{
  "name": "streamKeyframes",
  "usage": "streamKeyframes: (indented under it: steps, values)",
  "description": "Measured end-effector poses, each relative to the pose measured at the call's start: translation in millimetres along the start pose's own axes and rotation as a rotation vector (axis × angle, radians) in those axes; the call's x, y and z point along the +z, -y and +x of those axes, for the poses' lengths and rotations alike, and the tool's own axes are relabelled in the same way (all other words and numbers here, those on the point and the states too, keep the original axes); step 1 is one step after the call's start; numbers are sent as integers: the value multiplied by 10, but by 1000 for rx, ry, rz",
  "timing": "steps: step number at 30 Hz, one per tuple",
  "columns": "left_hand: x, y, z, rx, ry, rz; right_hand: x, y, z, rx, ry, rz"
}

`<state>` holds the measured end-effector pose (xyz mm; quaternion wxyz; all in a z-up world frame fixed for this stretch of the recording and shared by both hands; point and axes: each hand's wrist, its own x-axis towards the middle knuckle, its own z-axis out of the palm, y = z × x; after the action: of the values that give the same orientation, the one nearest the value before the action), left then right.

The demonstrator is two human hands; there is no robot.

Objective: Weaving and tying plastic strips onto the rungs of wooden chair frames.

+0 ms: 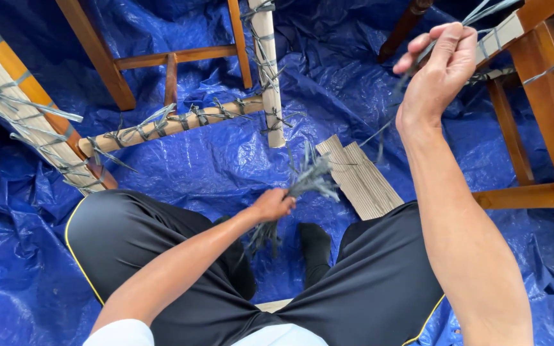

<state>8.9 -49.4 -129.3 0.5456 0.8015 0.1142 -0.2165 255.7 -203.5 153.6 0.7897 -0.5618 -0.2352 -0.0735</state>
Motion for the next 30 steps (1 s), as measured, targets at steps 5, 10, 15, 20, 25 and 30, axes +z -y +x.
streamKeyframes:
  steps: [5, 10, 15, 20, 25, 30]
  values:
    - [233, -148, 11, 130, -37, 196, 31, -75, -70, 75, -12, -80]
    - [-287, -849, -8, 344, -234, 86, 164, -173, -190, 55, 130, -293]
    - [-1109, -1872, -183, 415, -395, -525, 544, -15, -421, -19, 508, -720]
    - [-1618, -1965, -323, 492, -387, -429, 800, 67, -624, -64, 774, -759]
    - [-1659, -1843, -365, 460, -442, -376, 924, 116, -687, -208, 851, -732]
    - [-1705, -1906, -438, 519, -506, -524, 1010, 175, -663, -23, 816, -852]
